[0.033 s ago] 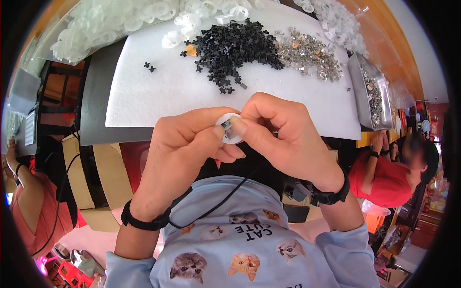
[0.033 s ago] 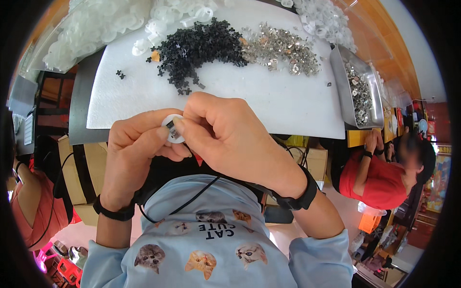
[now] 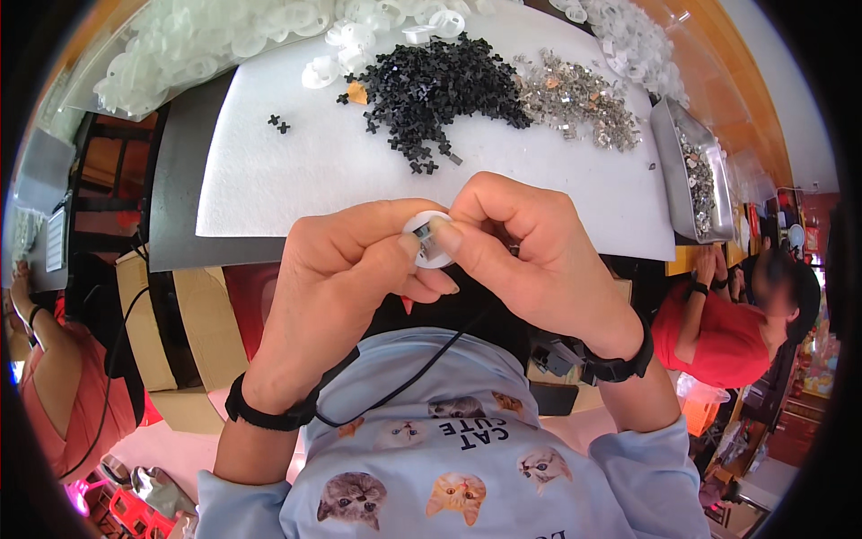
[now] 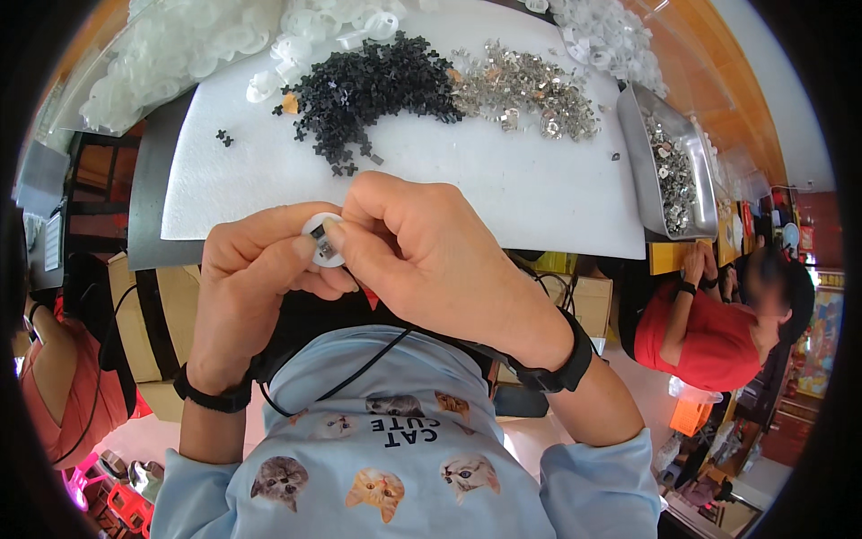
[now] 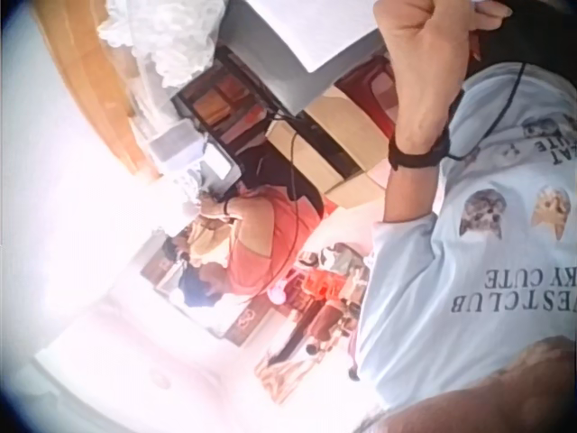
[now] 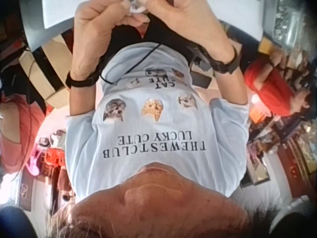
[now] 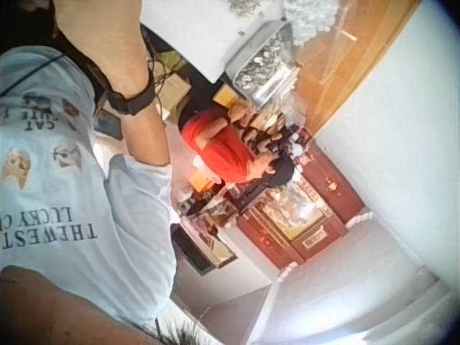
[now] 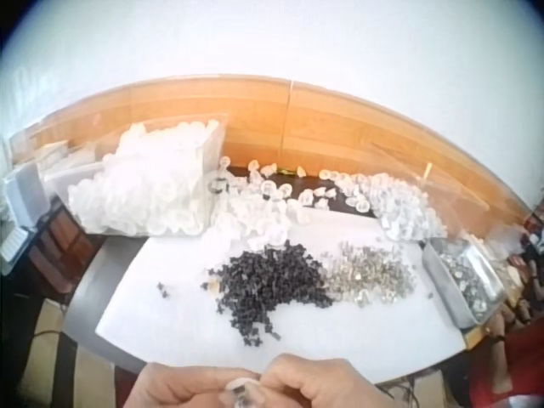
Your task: Manually assemble small plastic components into a circular white housing.
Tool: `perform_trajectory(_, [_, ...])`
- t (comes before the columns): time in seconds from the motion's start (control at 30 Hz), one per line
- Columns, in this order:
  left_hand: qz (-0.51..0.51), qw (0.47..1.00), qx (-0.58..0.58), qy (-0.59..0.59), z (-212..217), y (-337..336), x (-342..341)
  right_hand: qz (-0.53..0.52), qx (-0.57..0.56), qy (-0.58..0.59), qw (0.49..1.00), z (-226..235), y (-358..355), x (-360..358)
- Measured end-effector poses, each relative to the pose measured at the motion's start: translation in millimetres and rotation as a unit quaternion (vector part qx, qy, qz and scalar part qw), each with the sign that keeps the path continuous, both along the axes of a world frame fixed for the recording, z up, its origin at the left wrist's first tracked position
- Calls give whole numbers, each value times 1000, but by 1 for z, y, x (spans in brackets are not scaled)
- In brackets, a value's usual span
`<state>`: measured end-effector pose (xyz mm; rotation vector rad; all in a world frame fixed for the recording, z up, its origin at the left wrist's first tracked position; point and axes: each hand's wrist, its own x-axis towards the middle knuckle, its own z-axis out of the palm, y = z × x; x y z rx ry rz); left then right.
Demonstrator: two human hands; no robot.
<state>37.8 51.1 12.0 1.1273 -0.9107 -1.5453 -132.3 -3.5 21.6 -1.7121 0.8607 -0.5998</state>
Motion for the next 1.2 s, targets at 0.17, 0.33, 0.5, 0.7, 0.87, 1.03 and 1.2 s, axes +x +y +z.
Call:
perform_trajectory(0.17, [5,1000,18,-10,-1,-1,1,14,-6,6,1000,0,-2,-1])
perform_trajectory(0.33, [3,1000,16,-12,-6,-3,-4,5,37,-25,999,-5,-2,-4])
perform_trajectory(0.5, [0,1000,8,21,0,-2,-7,15,-8,-39,999,-5,-6,-9])
perform_trajectory(0.7, [-12,1000,-27,3,-5,-5,-9,32,27,17,999,11,-8,-12])
perform_trajectory(0.87, [-22,999,-36,20,-1,-13,-19,-2,-127,77,989,20,-23,-32])
perform_trajectory(1.03, [-9,996,-83,-7,-4,-15,-14,-222,-147,113,957,99,-96,-101])
perform_trajectory(1.2, [-1,998,-69,-13,-11,-18,-15,-296,-195,173,919,124,-140,-123])
